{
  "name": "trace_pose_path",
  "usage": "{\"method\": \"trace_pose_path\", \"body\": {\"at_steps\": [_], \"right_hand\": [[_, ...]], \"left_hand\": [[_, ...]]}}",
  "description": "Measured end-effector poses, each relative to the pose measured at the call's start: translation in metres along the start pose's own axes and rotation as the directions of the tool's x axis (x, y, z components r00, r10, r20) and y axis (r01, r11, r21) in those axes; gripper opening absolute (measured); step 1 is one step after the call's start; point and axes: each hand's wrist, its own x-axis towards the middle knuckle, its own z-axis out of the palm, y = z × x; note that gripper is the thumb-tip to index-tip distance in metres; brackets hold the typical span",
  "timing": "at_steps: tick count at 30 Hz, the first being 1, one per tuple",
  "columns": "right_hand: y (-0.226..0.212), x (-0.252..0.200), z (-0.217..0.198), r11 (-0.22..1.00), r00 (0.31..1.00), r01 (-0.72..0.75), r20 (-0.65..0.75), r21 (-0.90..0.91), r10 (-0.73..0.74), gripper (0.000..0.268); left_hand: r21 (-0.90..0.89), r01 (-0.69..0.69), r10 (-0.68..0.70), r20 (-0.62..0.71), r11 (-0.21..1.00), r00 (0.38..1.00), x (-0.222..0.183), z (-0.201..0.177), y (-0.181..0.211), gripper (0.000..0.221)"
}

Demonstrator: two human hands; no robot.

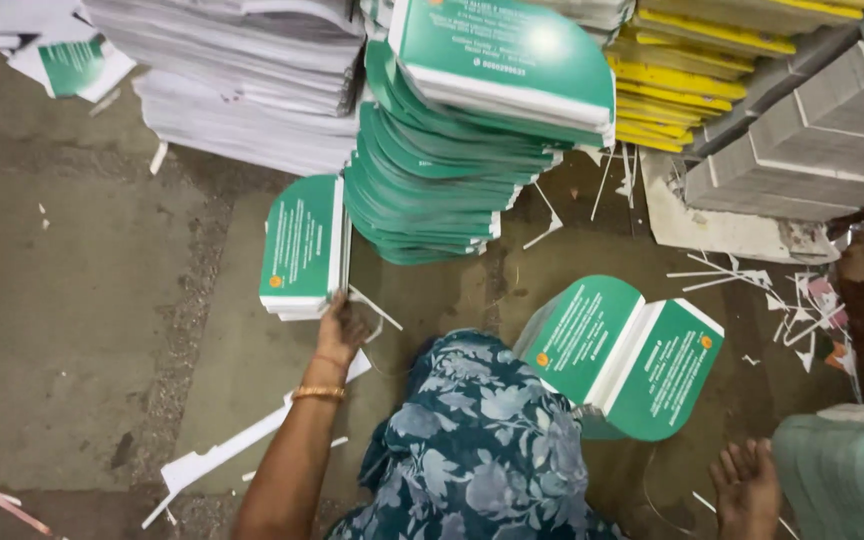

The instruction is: The recorder is sorting and bundling pre-printed cardboard packaging items by hand.

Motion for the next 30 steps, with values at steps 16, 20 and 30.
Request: {"method": "trace_pose_path", "body": {"at_steps": [16,20,30], "right_hand": [[0.001,0.004,-0.002,0.999,0.999,0.0,0.043,0.036,-0.002,0.087],[-0.007,-0.014,0.012,0.999,0.997,0.05,0.062,-0.02,-0.048,0.089],[0.006,0.003,-0.005,0.999,0.996,0.01,0.091,0.042,-0.014,0.085]], "left_hand": [[0.095,-0.279,0.237,0.319,0.955,0.918,0.047,-0.027,-0.057,0.02],[0.7,-0.599,0.458,0.418,0.388,0.785,0.016,0.001,-0.073,0.034],[0.81,-0.304,0.014,0.359,-0.502,0.933,-0.105,-0.113,-0.089,0.049]]}}
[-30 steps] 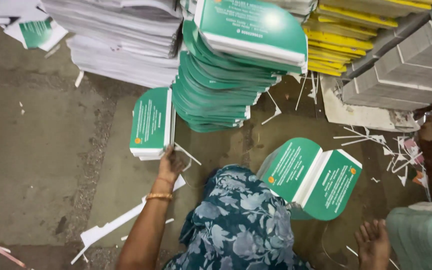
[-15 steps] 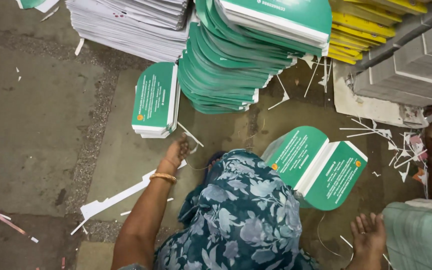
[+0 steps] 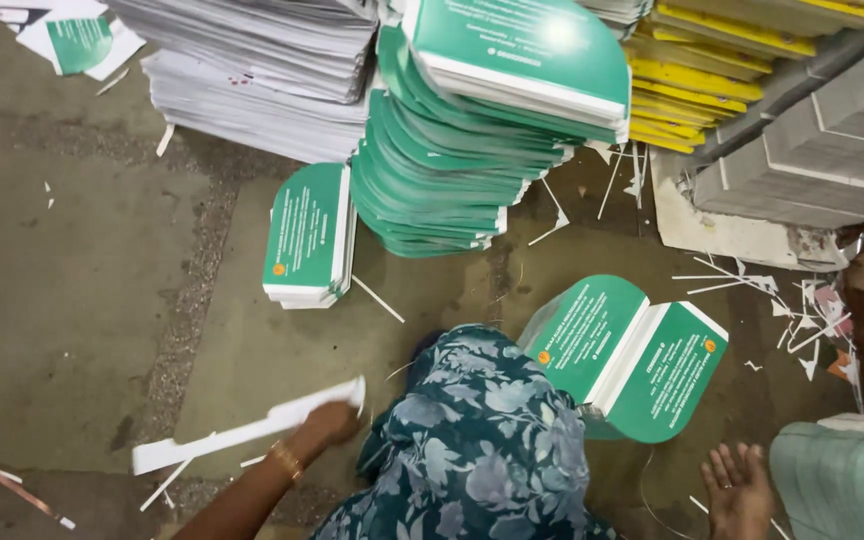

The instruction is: The recorder is sorting and bundling pre-printed cardboard packaging items by hand.

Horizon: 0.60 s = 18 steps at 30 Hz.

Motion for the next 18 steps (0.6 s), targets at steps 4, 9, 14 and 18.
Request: {"method": "trace_pose_path", "body": {"at_steps": [4,9,14,18], "right_hand": [[0.01,0.01,0.008,1.0,1.0,0.001,0.01,-0.006,-0.001,0.082],[-0.005,-0.011,0.038,1.0,1.0,0.011,-0.006,-0.015,-0.011,0.077],[-0.015,-0.02,0.05,1.0,0.999,0.011,-0.031,-0.006,-0.011,0.071],[-0.019,-0.023,0.048,1.0,0.997,-0.003,-0.076,-0.008,0.002,0.07]], "left_hand": [[-0.298,0.107,-0.132,-0.066,0.949,0.989,-0.047,0.049,-0.048,0.047],[-0.616,0.152,-0.267,-0.098,0.773,0.959,-0.061,0.044,-0.095,0.047],[-0.862,0.15,-0.382,-0.053,0.483,0.923,-0.041,0.002,-0.111,0.049],[-0.951,0.11,-0.417,-0.021,0.288,0.909,-0.036,-0.117,-0.046,0.052]]}}
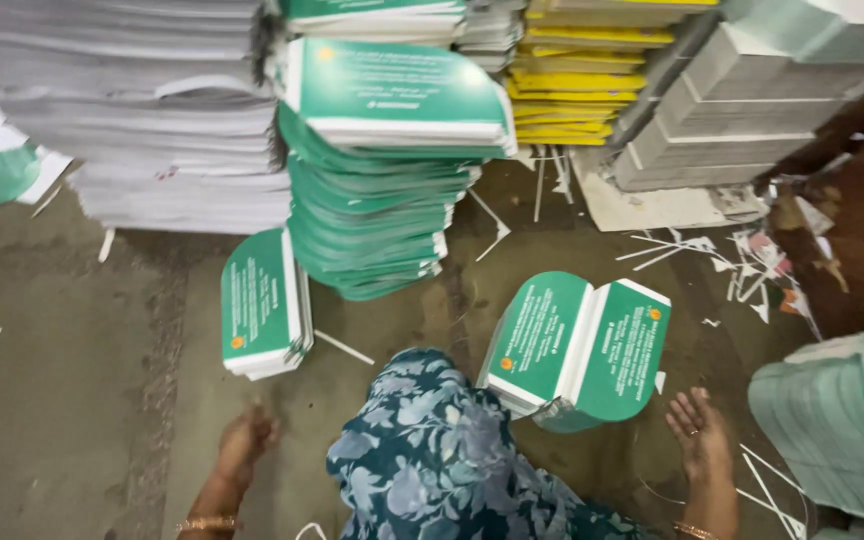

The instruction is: The recorder is sorting and bundling pre-printed cardboard packaging items by hand.

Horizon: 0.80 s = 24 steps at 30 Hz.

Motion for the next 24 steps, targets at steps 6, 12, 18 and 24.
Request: {"method": "trace_pose_path", "body": {"at_steps": [6,12,18,24], "right_hand": [[-0.008,-0.009,-0.023,1.0,0.998,0.0,-0.065,0.029,0.001,0.071],[0.002,0.005,-0.038,0.996,0.998,-0.012,-0.066,0.093,0.018,0.07],[0.002,0.004,-0.034,0.998,0.998,0.001,-0.064,0.055,0.003,0.068],[0.016,0.021,-0.046,0.993,0.998,-0.022,-0.058,0.113,0.028,0.068]], "left_hand": [[-0.592,-0.103,0.079,-0.067,0.8,0.995,0.007,0.042,0.101,0.065],[-0.831,-0.005,-0.039,-0.032,0.556,0.999,0.038,0.042,0.121,0.072],[-0.758,0.004,-0.056,-0.043,0.652,0.997,0.108,0.035,0.094,0.069],[-0.844,0.031,-0.174,-0.075,0.535,0.982,0.053,0.05,0.117,0.059]]}}
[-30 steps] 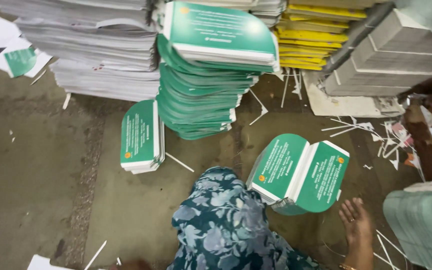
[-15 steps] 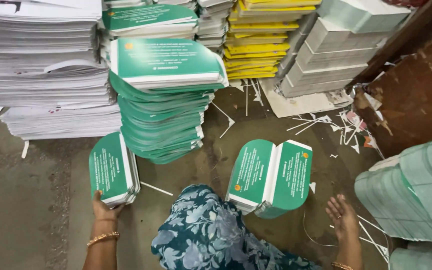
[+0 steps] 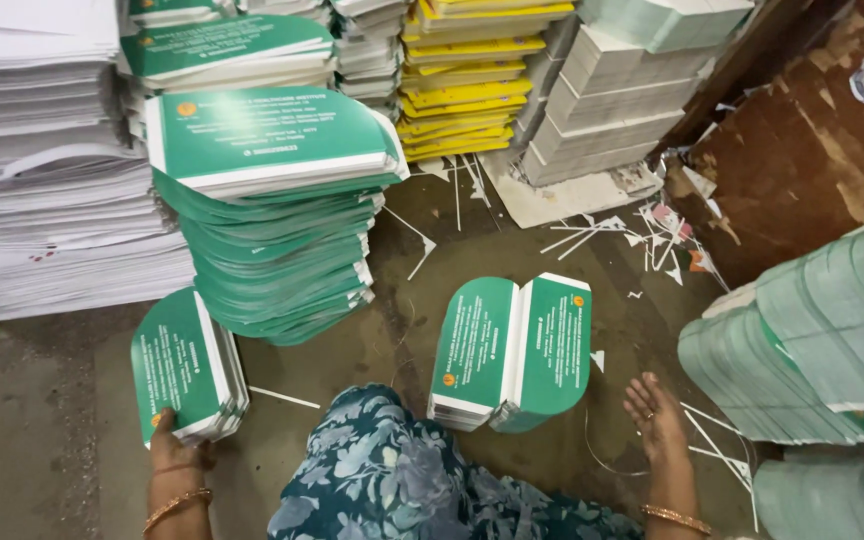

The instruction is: The recorder is sorting and bundling pre-printed cardboard packaging items by hand.

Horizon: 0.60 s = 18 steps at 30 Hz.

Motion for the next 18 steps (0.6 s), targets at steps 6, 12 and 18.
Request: {"method": "trace_pose_path", "body": {"at_steps": [6,12,18], "right_hand": [[-0.009,-0.012,0.013,0.999,1.0,-0.024,-0.01,-0.027,0.024,0.069],[-0.004,-0.009,0.008,1.0,1.0,-0.012,0.01,-0.022,0.012,0.067],[-0.007,-0.018,0.01,1.0,1.0,0.004,-0.003,-0.022,-0.004,0.061]], "left_hand": [[0.171,0.027,-0.009,-0.106,0.985,0.994,-0.006,-0.005,0.015,0.064],[0.212,0.125,-0.089,-0.173,0.969,0.981,0.077,-0.028,0.017,0.056],[0.311,-0.069,0.09,-0.053,0.948,0.995,0.076,-0.034,0.011,0.062]]}}
